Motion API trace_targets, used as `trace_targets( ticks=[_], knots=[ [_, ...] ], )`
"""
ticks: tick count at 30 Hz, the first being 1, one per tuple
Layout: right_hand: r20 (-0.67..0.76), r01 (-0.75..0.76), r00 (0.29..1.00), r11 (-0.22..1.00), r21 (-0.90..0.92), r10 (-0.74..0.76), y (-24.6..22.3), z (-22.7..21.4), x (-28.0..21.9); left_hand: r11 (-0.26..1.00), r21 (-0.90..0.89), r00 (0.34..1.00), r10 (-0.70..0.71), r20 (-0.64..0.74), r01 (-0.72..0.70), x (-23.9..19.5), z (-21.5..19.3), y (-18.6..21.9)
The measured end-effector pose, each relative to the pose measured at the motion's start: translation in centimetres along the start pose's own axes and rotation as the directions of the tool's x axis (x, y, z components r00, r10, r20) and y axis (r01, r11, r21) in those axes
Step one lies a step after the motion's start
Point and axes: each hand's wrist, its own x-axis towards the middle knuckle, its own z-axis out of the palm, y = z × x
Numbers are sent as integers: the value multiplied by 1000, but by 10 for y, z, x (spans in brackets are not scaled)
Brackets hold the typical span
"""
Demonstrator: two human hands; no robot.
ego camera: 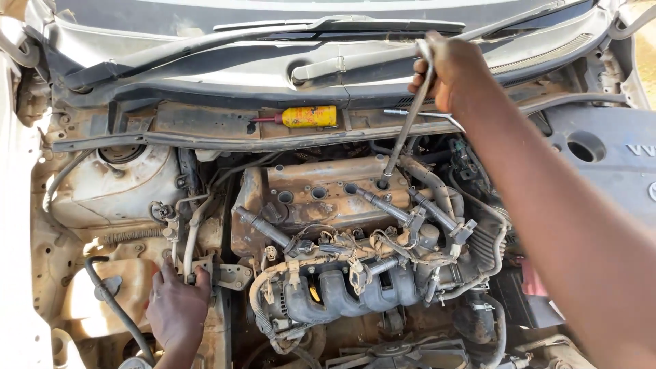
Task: The person works on a car engine with the hood open, using a ratchet to tighten bolts on the engine block. They apply a yellow lubricant from a bottle into the bolt holes before inserting and tightening the bolts.
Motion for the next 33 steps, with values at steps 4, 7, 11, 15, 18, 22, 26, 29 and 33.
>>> trace_targets(
  ticks=[4, 7, 11, 15, 18, 22, 26, 29, 33],
  knots=[
    [441, 502, 864, 438, -746, -241, -3, -13, -35, 1000, 2, 1000, -3, -26, 3, 3, 7, -3],
    [757, 890, 302, -115, -442, -579, 40, -38, -29, 1000, -5, 1000, -18, -6, 17, 2, 1, 0],
    [208, 707, 640, 673, 217, -740, 79, -50, -28, 998, -58, 999, -37, 19, 38, 4, 2, -1],
    [114, 133, 956, 746, 652, -270, 50, -35, -26, 999, -10, 999, -34, 21, 34, 1, 0, 0],
    [77, 15, 996, 900, 436, -54, 12, -15, -38, 999, -32, 999, -6, -42, 4, 3, 4, -2],
    [53, 39, 998, 944, -327, -23, -13, 0, -24, 1000, -24, 997, 14, -71, -16, 10, 16, -12],
    [519, 594, 787, 183, -783, -333, 9, -8, -36, 999, -14, 996, 32, -85, -34, 10, 20, -12],
    [592, 815, 500, 111, -569, -632, 41, -35, -50, 999, -31, 995, 35, -97, -38, 10, 20, -12],
    [122, 361, 844, 721, 592, -522, 85, -67, -20, 999, -31, 996, 26, -84, -28, 16, 37, -18]
  ],
)
